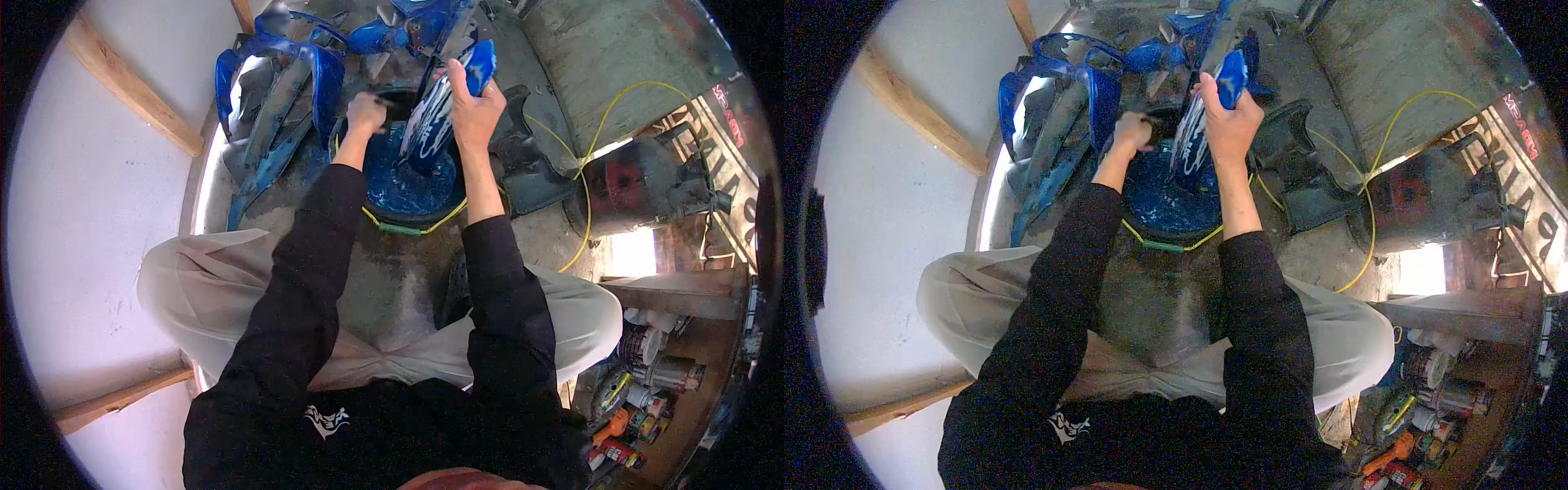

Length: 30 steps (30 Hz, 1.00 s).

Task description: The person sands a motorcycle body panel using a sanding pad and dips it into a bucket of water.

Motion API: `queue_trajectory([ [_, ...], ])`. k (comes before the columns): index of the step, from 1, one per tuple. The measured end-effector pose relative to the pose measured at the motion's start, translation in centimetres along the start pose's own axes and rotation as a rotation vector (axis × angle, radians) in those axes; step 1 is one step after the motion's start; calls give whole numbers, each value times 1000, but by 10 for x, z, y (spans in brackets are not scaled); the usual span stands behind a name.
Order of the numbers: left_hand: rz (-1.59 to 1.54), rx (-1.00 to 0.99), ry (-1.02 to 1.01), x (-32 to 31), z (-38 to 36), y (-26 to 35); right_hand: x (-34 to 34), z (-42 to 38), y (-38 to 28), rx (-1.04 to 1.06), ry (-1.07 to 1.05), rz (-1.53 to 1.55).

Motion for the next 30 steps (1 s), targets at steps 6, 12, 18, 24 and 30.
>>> queue_trajectory([
  [6, 421, 208, 36, -41, -16, -109, 32, 15, 3, 3, 71, 32],
  [12, 71, 588, 62, -108, -2, -183, 51, 18, 2, -4, 125, -16],
  [18, -653, 516, -459, -93, -10, -66, 42, 12, 8, -125, 71, 89],
  [24, -481, 20, -525, 16, -17, 131, 14, 4, 3, -256, -64, 175],
  [30, -342, -416, -527, 62, -41, 266, -10, -3, 1, -204, -120, 119],
])
Point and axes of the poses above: each hand's wrist, its own z-axis towards the middle knuckle, its own x-axis out of the back of the hand, y = z × x, the point moved 10 cm from there along z, towards the middle knuckle, and after that the axes turned 11 degrees about y, right-handed, at the moved point
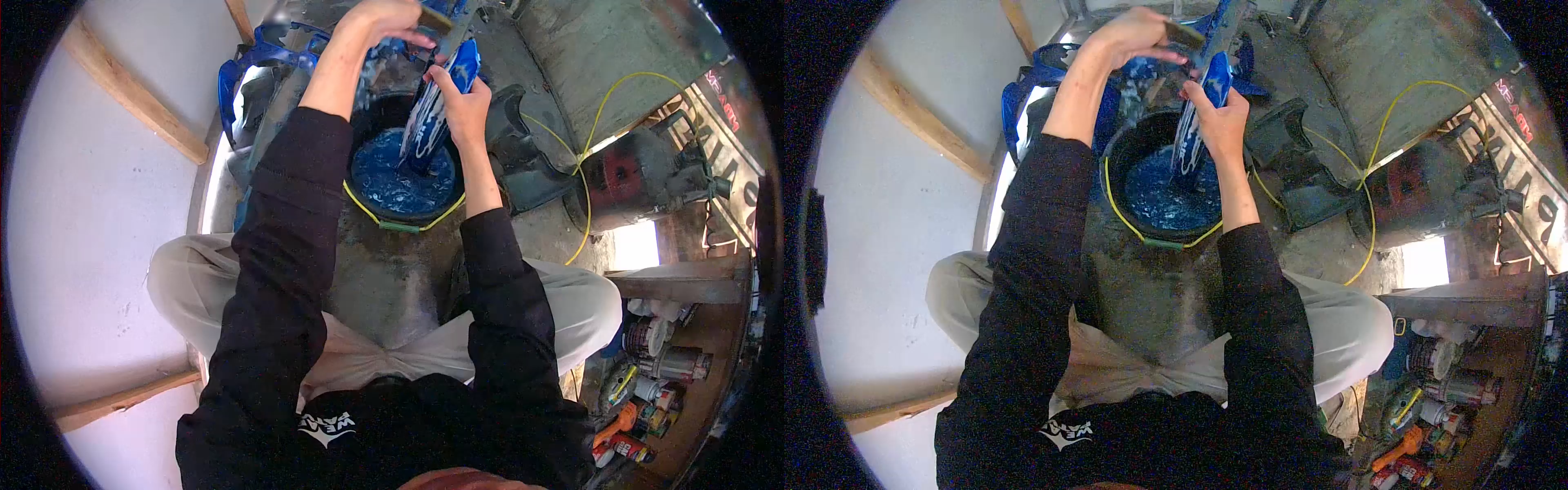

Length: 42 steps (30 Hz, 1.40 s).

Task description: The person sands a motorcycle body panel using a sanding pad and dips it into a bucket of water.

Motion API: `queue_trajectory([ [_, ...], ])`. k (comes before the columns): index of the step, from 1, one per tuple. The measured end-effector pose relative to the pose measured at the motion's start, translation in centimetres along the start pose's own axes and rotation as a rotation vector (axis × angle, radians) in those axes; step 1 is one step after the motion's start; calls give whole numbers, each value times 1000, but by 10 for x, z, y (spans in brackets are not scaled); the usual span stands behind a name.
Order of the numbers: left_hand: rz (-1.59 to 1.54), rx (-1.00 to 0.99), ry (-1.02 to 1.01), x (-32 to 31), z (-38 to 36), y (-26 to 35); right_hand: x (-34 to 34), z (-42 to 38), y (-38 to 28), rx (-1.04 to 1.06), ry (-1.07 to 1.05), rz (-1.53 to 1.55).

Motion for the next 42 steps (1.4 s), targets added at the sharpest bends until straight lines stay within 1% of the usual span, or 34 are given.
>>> queue_trajectory([
  [1, -70, -19, -45, -4, 3, 7, -3, 0, 2, 1, -4, 2],
  [2, -71, -18, -41, -6, 3, 8, -5, 0, 1, 41, -4, -47],
  [3, 58, -58, 19, -5, -1, 18, -8, 0, 0, 83, -4, -96],
  [7, 577, -210, 248, -5, -34, 77, -12, 2, 4, 177, 48, -80],
  [9, 565, -212, 221, -5, -41, 74, -13, 1, 1, 211, 63, -117],
  [11, 572, -383, 274, -3, -44, 75, -14, -1, -2, 241, 78, -156],
  [12, 572, -383, 272, -1, -41, 64, -14, 0, -2, 248, 93, -152],
  [14, 170, -186, 129, 0, -34, 20, -11, 1, 0, 251, 108, -152],
  [15, 167, -183, 129, 0, -39, 8, -10, 2, 0, 242, 97, -198],
  [17, -1, -52, 302, 17, -50, -32, -8, 6, 2, 235, 87, -247],
  [18, -102, -13, 341, 20, -48, -66, -9, 9, 7, 193, 41, -172],
  [19, -123, 106, 409, 23, -47, -106, -11, 9, 12, 148, -3, -99],
  [21, -184, 292, 501, 15, -60, -175, -11, 9, 11, 121, -43, -101],
  [22, -127, 348, 557, 15, -56, -226, -14, 8, 11, 97, -81, -99],
  [23, -83, 431, 644, 13, -80, -225, -15, 10, 8, 96, -82, -100],
  [24, 109, 479, 608, 14, -85, -249, -16, 11, 10, 63, -106, -137],
  [25, 467, 461, 635, 21, -86, -278, -16, 12, 13, 30, -127, -175],
  [26, 476, 535, 618, 17, -102, -285, -12, 11, 14, 25, -122, -180],
  [27, 665, 555, 615, 17, -96, -335, -13, 13, 15, -16, -157, -123],
  [28, 626, 691, 498, 9, -102, -370, -17, 16, 16, -53, -193, -65],
  [29, 604, 801, 524, 7, -117, -379, -14, 20, 15, -51, -188, -66],
  [31, 680, 855, 484, -1, -129, -401, -16, 27, 21, -77, -289, -122],
  [32, 681, 855, 481, -4, -126, -409, -14, 30, 29, -135, -327, -175],
  [33, 732, 889, 446, -6, -123, -419, -11, 32, 29, -139, -325, -177],
  [35, 782, 917, 413, -4, -113, -436, -18, 34, 21, -129, -428, -235],
  [36, 367, 969, 438, -11, -118, -443, -16, 36, 22, -139, -469, -322],
  [37, -50, 992, 455, -22, -119, -444, -13, 41, 17, -138, -470, -321],
  [38, -61, 953, 496, -14, -115, -436, -13, 40, 20, -178, -523, -389],
  [39, -60, 954, 501, -8, -118, -410, -15, 37, 22, -219, -576, -458],
  [41, -203, 861, 501, -1, -107, -356, -17, 36, 13, -209, -574, -514],
  [42, -189, 789, 440, 3, -96, -327, -20, 36, 14, -192, -590, -500],
])
Point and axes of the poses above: each hand's wrist, its own z-axis towards the middle knuckle, its own x-axis out of the back of the hand, y = z × x, the point moved 10 cm from there along z, towards the middle knuckle, and after that the axes turned 11 degrees about y, right-handed, at the moved point
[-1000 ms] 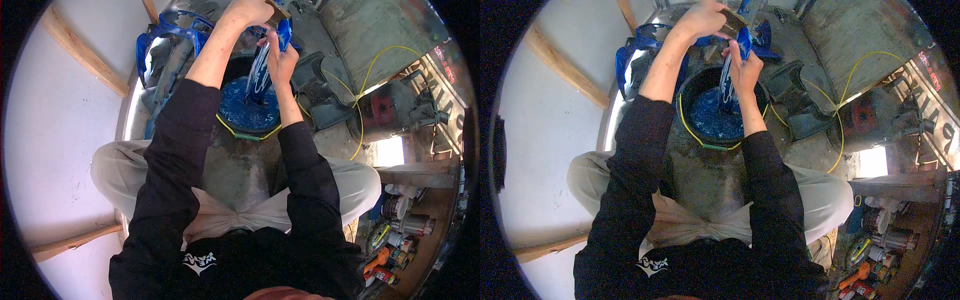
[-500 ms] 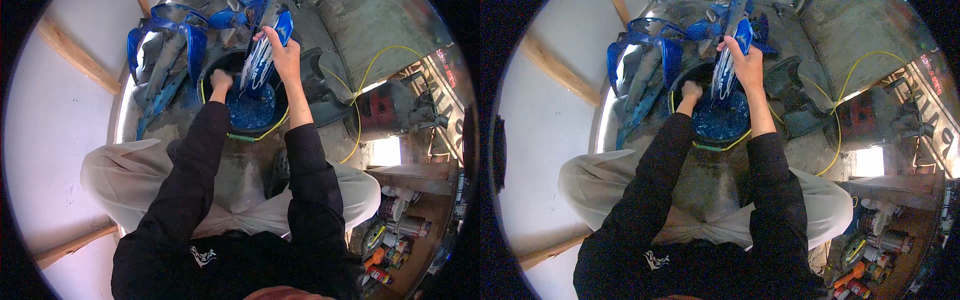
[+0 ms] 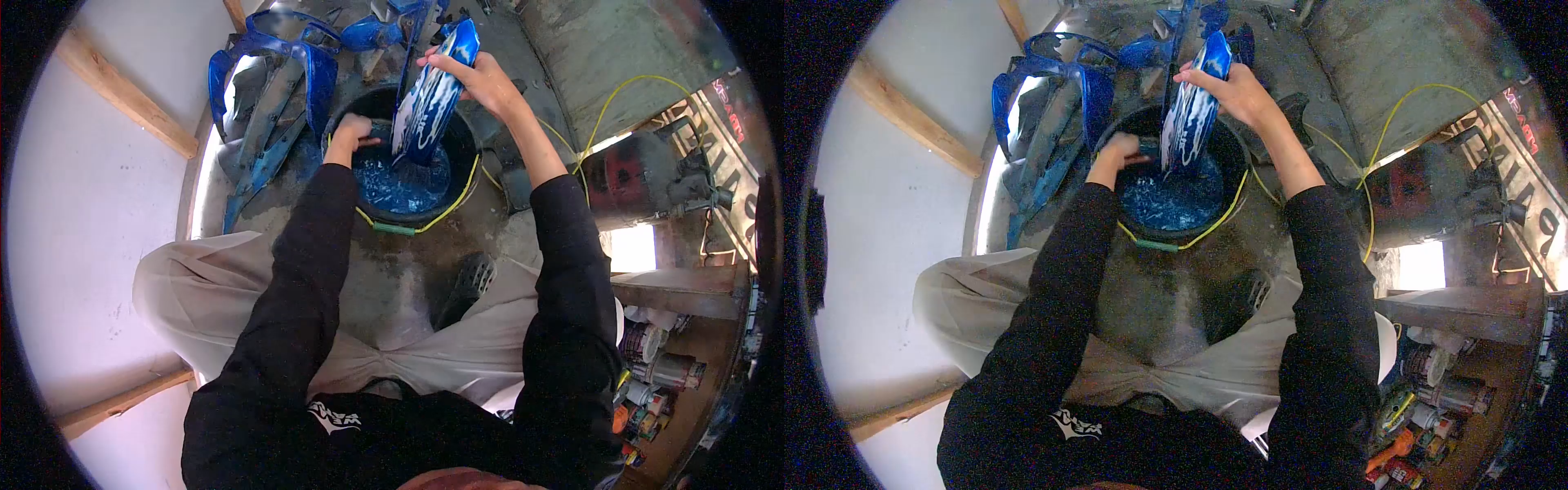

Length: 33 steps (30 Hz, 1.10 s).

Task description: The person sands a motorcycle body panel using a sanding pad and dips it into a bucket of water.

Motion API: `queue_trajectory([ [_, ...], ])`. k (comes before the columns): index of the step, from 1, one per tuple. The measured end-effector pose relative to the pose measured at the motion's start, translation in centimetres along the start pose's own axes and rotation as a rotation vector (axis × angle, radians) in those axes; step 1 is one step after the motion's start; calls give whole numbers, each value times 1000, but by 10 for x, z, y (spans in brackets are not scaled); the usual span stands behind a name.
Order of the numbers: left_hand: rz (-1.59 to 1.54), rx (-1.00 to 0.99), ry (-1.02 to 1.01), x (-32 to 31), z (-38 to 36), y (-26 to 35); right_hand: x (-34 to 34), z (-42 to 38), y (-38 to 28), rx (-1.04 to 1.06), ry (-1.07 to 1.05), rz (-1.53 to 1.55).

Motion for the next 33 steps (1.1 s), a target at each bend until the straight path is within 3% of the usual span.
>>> queue_trajectory([
  [5, -39, -342, -272, -8, -55, 145, -6, 3, -17, 197, 16, -4],
  [9, 337, -707, -288, -12, -127, 244, -8, 2, -11, 187, 57, -12],
  [13, 170, -802, -342, -24, -175, 290, -16, 3, -9, 189, 55, -1],
  [14, 169, -803, -340, -29, -185, 296, -17, 3, -12, 217, 49, 12],
  [16, 721, -1328, 34, -36, -231, 321, -19, 2, -17, 247, 40, 25],
  [19, 518, -1157, 16, -26, -248, 314, -21, 3, -14, 229, 22, -22],
  [26, 364, -1279, -59, -11, -281, 286, -11, 2, -10, 230, 140, -62],
  [29, 236, -1158, -111, -7, -225, 252, -4, 3, -7, 202, 183, -113],
  [31, 159, -1207, -11, 4, -198, 227, 8, -10, -16, 69, 288, -69],
  [33, 28, -1075, 96, 29, -181, 193, 5, -6, -4, 38, 290, 75],
])
Point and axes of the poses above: each hand's wrist, its own z-axis towards the middle knuckle, its own x-axis out of the back of the hand, y = z × x, the point moved 10 cm from there along z, towards the middle knuckle, and after that the axes turned 11 degrees about y, right-handed, at the moved point
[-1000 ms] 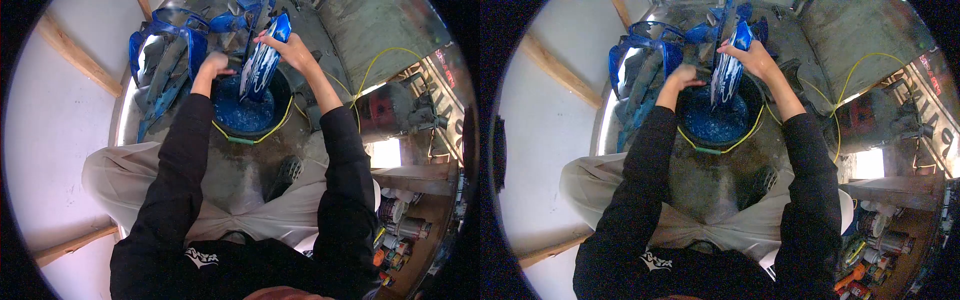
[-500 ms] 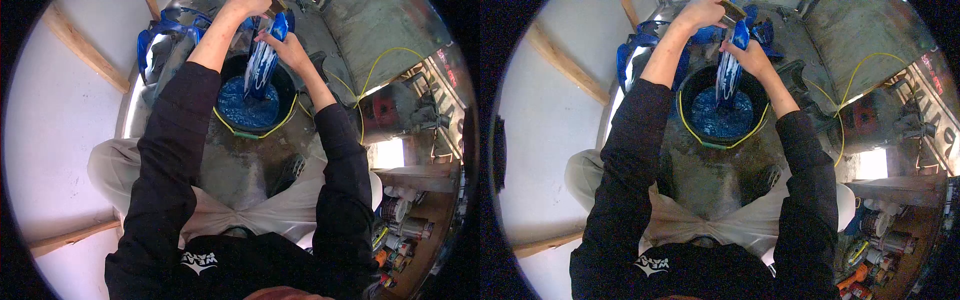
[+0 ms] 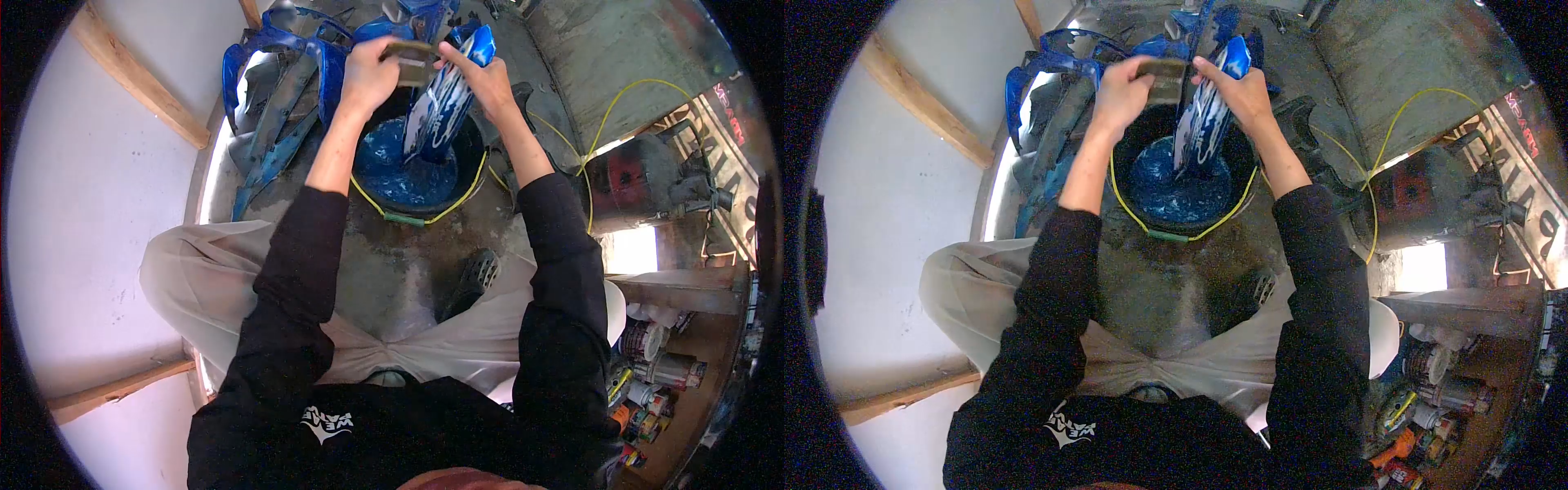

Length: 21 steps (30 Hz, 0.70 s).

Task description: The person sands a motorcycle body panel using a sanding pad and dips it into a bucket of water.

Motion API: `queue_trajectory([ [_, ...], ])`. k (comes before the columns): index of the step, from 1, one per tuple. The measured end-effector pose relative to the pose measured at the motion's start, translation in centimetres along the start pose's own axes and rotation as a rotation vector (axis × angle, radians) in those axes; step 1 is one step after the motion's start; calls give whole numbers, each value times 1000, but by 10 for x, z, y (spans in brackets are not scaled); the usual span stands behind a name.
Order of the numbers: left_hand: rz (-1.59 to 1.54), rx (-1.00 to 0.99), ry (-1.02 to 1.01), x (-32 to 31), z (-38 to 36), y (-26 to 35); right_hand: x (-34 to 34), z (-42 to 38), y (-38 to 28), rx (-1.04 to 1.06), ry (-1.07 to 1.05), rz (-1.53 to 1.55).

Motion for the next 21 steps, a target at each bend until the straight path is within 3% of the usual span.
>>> queue_trajectory([
  [4, 62, 41, 213, 32, -56, -62, 8, -11, 6, -104, 100, 184],
  [9, 285, 10, 210, 38, -130, -105, 33, -6, 4, 40, 198, 349],
  [12, 203, -115, 248, 39, -136, -84, 64, 11, -11, 18, 239, 447],
  [17, 142, 24, 458, 66, -137, -90, 118, 28, -44, 58, 309, 602],
  [21, 145, -26, 424, 60, -137, -92, 152, 28, -49, 72, 376, 699],
])
Point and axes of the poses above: each hand's wrist, its own z-axis towards the middle knuckle, its own x-axis out of the back of the hand, y = z × x, the point moved 10 cm from there along z, towards the middle knuckle, and after that the axes turned 11 degrees about y, right-handed, at the moved point
